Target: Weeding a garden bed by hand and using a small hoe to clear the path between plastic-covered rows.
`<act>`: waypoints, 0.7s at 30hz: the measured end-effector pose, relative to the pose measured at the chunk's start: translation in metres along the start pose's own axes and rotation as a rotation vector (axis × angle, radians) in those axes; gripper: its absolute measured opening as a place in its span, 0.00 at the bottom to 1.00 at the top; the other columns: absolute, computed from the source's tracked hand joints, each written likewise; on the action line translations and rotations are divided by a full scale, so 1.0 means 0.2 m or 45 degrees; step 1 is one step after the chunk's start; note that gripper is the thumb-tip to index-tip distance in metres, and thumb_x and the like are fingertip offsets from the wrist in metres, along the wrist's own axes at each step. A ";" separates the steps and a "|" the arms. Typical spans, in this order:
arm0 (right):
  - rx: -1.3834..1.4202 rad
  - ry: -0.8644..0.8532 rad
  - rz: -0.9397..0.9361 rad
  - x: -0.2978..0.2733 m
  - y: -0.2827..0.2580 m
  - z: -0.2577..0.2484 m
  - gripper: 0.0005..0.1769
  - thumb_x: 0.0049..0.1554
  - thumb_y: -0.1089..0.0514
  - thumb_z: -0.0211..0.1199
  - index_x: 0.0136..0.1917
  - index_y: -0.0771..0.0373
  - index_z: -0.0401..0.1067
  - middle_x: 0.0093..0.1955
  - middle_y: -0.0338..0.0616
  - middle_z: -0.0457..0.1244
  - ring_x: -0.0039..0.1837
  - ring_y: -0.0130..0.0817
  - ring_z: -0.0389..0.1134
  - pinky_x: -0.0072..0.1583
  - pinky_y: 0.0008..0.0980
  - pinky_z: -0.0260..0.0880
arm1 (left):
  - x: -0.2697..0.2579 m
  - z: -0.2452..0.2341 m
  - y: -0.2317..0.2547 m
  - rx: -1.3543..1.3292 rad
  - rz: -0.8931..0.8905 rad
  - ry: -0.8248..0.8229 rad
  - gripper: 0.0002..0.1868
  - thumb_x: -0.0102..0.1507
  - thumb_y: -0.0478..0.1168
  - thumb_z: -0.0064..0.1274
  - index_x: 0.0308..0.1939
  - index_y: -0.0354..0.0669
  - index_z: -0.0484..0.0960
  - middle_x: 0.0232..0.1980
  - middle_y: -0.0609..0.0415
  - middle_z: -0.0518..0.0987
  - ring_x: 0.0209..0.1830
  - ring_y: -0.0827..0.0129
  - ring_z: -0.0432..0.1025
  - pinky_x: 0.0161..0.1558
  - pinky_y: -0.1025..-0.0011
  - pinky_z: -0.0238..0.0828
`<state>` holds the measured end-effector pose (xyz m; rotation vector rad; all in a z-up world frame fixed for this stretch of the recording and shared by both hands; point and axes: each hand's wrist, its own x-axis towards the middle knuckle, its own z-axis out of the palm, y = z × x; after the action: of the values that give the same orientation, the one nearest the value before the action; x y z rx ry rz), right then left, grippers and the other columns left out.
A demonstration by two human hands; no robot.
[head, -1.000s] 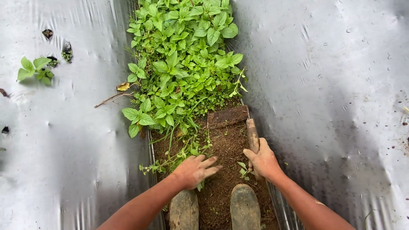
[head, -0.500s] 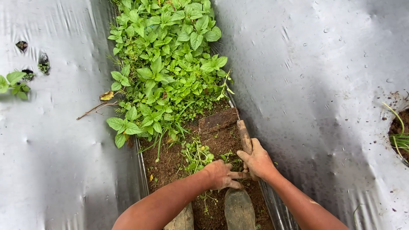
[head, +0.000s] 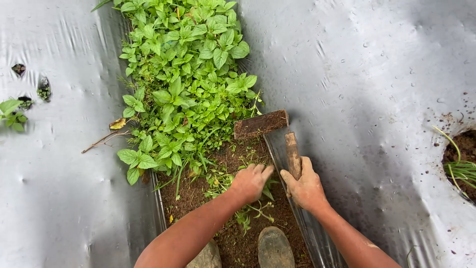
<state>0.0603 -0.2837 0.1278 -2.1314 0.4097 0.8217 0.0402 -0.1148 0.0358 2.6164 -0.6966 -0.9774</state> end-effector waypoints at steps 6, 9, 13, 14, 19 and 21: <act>0.236 0.085 -0.248 0.08 0.12 -0.03 0.21 0.59 0.51 0.65 0.59 0.64 0.64 0.24 0.53 0.66 0.29 0.43 0.73 0.39 0.45 0.76 | 0.22 -0.10 -0.02 -0.191 -0.316 0.184 0.30 0.66 0.28 0.39 0.74 0.41 0.58 0.59 0.40 0.76 0.56 0.51 0.76 0.52 0.51 0.80; 0.103 0.008 -0.059 0.03 0.07 -0.05 0.18 0.59 0.48 0.61 0.57 0.56 0.62 0.33 0.42 0.64 0.32 0.33 0.65 0.40 0.38 0.72 | 0.29 -0.01 -0.07 -0.088 -0.362 -0.034 0.29 0.65 0.34 0.58 0.68 0.50 0.65 0.61 0.47 0.72 0.57 0.57 0.69 0.48 0.62 0.81; 0.129 -0.016 -0.052 0.04 0.10 -0.02 0.19 0.59 0.48 0.61 0.58 0.56 0.62 0.35 0.44 0.64 0.32 0.34 0.65 0.40 0.39 0.72 | 0.10 0.02 -0.07 0.146 -0.158 -0.169 0.24 0.69 0.38 0.52 0.69 0.53 0.68 0.51 0.51 0.73 0.51 0.62 0.67 0.43 0.68 0.76; 0.160 -0.032 -0.059 0.04 0.11 0.00 0.19 0.59 0.48 0.61 0.58 0.56 0.61 0.37 0.44 0.64 0.32 0.34 0.65 0.41 0.40 0.72 | 0.02 0.03 -0.06 0.206 -0.092 -0.219 0.20 0.71 0.34 0.46 0.68 0.53 0.69 0.52 0.51 0.73 0.51 0.61 0.66 0.40 0.70 0.75; 0.185 -0.164 0.016 -0.04 0.13 0.17 0.21 0.59 0.49 0.60 0.60 0.57 0.60 0.33 0.48 0.64 0.33 0.37 0.68 0.45 0.41 0.74 | -0.33 0.25 -0.19 0.353 0.052 -0.261 0.17 0.72 0.36 0.42 0.66 0.51 0.69 0.60 0.50 0.71 0.55 0.61 0.65 0.53 0.61 0.69; 0.231 -0.241 0.026 -0.05 0.14 0.26 0.20 0.61 0.51 0.60 0.61 0.58 0.59 0.33 0.49 0.63 0.34 0.38 0.68 0.46 0.42 0.75 | -0.46 0.29 -0.26 0.359 0.062 -0.252 0.15 0.73 0.38 0.39 0.64 0.51 0.71 0.63 0.49 0.69 0.57 0.60 0.63 0.54 0.60 0.67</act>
<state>0.0160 -0.2616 0.0940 -1.8668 0.3918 0.9518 -0.0423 -0.0264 0.0223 2.7457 -1.0083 -1.2146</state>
